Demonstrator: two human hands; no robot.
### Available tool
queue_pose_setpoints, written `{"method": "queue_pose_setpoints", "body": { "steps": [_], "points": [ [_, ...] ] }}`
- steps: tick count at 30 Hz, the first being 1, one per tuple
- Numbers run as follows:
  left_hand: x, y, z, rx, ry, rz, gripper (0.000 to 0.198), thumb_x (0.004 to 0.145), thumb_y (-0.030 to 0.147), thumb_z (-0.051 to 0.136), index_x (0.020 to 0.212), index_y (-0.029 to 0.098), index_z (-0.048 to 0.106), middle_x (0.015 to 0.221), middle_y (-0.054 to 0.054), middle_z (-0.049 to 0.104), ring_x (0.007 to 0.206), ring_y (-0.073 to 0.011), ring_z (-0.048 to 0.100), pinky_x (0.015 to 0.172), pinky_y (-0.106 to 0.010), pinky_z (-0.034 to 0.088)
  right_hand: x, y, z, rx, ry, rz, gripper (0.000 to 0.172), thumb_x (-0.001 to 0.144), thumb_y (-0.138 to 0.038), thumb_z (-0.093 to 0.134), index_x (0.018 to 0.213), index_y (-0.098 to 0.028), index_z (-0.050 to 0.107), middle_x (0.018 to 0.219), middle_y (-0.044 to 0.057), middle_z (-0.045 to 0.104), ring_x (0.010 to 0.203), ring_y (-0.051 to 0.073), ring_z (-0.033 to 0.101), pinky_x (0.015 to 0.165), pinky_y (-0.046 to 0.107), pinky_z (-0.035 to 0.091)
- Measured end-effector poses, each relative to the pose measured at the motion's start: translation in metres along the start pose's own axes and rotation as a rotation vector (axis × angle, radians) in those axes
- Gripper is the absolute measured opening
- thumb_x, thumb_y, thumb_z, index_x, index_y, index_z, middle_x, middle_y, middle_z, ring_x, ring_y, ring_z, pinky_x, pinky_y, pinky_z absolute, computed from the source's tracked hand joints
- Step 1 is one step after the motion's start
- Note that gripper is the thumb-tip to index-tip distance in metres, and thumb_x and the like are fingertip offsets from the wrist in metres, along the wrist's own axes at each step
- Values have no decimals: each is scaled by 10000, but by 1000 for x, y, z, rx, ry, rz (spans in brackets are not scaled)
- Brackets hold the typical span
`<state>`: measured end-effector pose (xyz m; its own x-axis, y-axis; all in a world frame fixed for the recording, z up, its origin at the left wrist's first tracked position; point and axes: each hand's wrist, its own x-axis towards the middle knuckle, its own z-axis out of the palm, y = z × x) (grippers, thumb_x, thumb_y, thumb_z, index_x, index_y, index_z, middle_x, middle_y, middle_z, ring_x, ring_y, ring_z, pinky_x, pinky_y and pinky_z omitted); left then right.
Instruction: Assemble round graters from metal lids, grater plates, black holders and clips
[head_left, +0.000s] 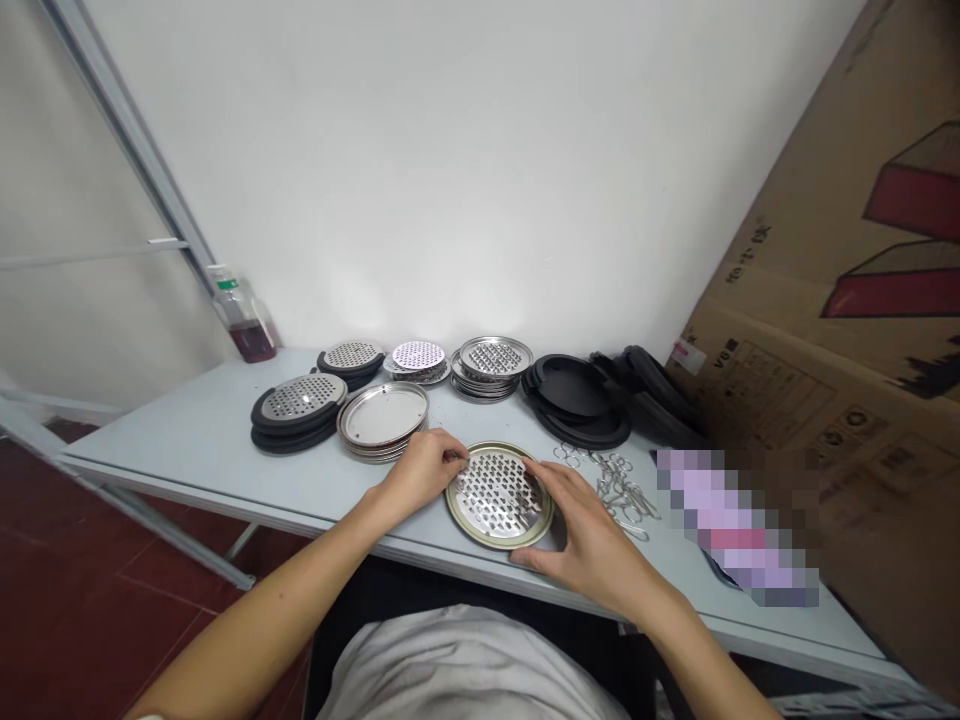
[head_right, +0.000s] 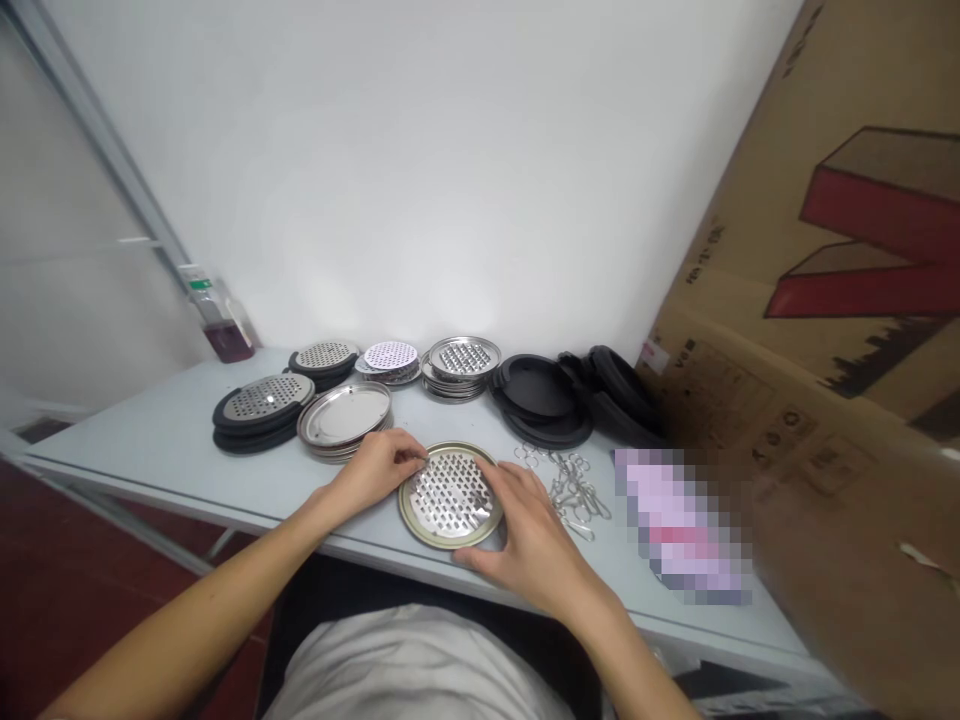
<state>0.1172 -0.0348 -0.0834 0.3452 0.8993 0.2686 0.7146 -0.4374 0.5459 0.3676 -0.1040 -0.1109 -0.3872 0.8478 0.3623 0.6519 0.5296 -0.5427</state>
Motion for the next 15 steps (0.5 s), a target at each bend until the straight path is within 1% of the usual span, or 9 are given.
{"method": "queue_pose_setpoints", "body": {
  "steps": [6, 12, 15],
  "points": [
    [1, 2, -2, 33, -22, 31, 164, 801, 92, 649, 826, 170, 791, 871, -63, 753, 805, -199, 689, 759, -287, 525, 0, 0, 1, 11, -12, 14, 933, 734, -442, 791, 1516, -319, 297, 1493, 94, 446, 1399, 321, 368, 1155, 521, 334],
    [1, 1, -1, 39, -15, 42, 178, 815, 106, 649, 890, 182, 792, 904, -66, 752, 812, -202, 689, 778, -298, 531, 0, 1, 1, 27, 6, 14, 937, 725, -423, 799, 1515, -337, 302, 1482, 91, 445, 1383, 317, 390, 1151, 522, 338],
    [0, -1, 0, 42, -19, 59, 179, 819, 108, 650, 886, 188, 796, 911, -65, 755, 827, -205, 688, 796, -303, 530, 0, 1, 1, 31, 7, 13, 933, 728, -431, 796, 1515, -336, 305, 1481, 97, 442, 1381, 323, 392, 1150, 527, 338]
  ]
}}
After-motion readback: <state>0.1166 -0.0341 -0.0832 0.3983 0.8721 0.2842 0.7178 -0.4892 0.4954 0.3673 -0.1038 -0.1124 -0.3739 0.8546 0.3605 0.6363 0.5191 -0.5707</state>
